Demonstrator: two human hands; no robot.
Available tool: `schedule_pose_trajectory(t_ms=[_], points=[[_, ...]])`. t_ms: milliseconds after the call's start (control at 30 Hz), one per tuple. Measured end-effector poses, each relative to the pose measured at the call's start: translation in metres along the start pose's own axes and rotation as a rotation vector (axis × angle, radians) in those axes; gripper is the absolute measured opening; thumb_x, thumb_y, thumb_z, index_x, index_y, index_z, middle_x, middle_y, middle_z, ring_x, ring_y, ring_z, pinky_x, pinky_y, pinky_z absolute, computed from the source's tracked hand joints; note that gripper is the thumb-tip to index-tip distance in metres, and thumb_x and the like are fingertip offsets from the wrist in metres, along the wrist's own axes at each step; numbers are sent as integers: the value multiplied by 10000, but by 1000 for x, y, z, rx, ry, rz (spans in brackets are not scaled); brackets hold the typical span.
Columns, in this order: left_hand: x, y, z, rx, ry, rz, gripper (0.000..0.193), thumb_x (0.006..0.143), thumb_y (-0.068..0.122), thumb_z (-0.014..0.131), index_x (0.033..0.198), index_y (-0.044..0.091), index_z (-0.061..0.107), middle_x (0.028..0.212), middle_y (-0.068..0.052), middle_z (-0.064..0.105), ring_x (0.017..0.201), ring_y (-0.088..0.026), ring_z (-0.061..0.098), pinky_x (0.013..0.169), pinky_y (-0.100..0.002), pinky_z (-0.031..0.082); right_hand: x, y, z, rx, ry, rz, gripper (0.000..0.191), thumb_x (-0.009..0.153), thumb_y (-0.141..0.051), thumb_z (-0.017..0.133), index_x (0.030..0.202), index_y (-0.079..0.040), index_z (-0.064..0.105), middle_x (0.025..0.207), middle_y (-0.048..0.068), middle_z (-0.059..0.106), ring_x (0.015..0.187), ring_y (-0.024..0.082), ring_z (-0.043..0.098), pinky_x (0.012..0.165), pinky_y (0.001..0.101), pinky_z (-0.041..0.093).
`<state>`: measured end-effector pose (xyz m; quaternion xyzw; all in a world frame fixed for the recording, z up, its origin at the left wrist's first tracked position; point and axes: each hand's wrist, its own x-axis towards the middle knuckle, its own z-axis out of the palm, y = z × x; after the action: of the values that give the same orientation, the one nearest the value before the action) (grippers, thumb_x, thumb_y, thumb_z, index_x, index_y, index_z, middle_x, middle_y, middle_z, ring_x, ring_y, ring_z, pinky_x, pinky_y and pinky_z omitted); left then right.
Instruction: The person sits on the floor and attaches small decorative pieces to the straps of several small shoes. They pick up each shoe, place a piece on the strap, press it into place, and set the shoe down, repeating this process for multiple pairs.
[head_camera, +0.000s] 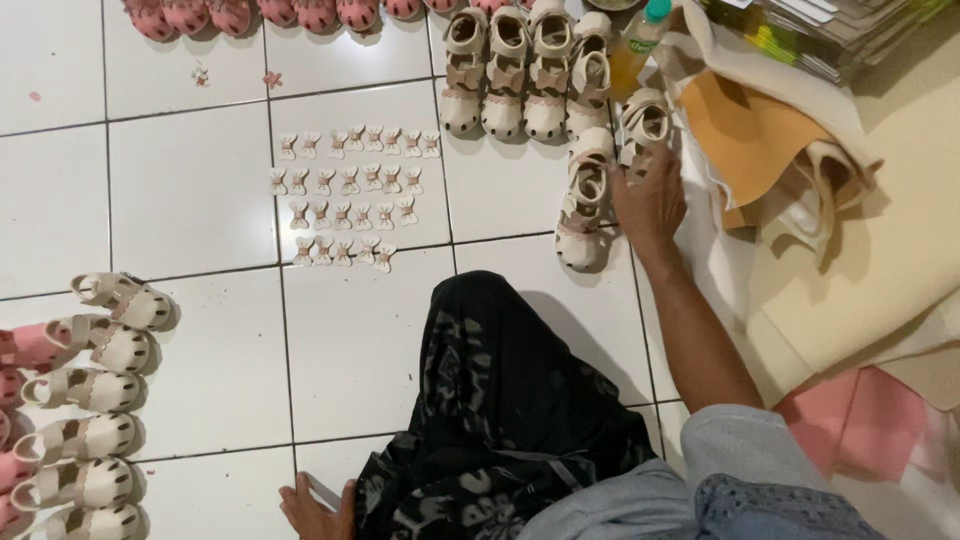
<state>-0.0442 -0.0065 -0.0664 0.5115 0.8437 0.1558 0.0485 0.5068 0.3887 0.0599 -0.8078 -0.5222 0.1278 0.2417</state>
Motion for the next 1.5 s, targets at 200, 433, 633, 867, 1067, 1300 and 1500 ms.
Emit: schedule_pose_trajectory(t_ms=[200,433,633,867,1067,1300,1500], points=[[17,5,-6,230,-218,-96,1055,579,508,907,1373,-74,527,1187,-296,509,1123,-516,552,955,-665,482,52,58,30,-71,75,-222,520,909,-198,728,1365,-70,514,1465,321,453,1136,503,560,913,574,498],[24,8,-9,250,-294,-148,1033,572,424,941,1341,-115,512,1132,-244,485,1059,-440,556,901,-606,506,42,98,-3,-162,-27,-118,428,887,-148,724,1258,-18,553,1285,248,554,1186,456,568,935,577,484],[37,12,-10,328,-511,-248,1045,617,430,937,1397,-94,479,1174,-241,473,1099,-416,574,939,-580,529,-17,38,-14,-75,51,-325,452,922,-342,772,1261,-86,616,1309,149,601,1163,343,635,966,536,509],[30,13,-13,276,-392,-179,1050,616,492,910,1392,-77,489,1192,-269,487,1124,-452,561,992,-606,487,-34,-6,39,-48,-140,-229,459,910,-396,760,1137,-14,644,1206,222,558,972,416,649,779,540,546],[2,11,-8,15,-23,-22,970,651,410,855,1405,-79,491,1294,-330,479,1243,-533,461,1186,-633,286,-23,22,32,-69,-14,-300,393,906,-353,773,1034,3,671,1220,220,571,1009,440,642,794,553,535],[4,23,-12,-105,-112,-138,961,755,470,810,1488,-29,440,1538,-335,329,1478,-477,276,1286,-578,206,-22,24,12,-242,-66,-243,567,852,-396,799,1231,-1,650,1300,258,543,1153,469,566,882,577,494],[0,19,-20,-171,91,-76,906,793,382,833,1516,17,427,1617,-302,274,1522,-489,236,1253,-570,232,-67,-38,-11,340,-94,-456,216,969,-61,791,1088,30,635,1166,170,662,994,245,704,854,346,593]])
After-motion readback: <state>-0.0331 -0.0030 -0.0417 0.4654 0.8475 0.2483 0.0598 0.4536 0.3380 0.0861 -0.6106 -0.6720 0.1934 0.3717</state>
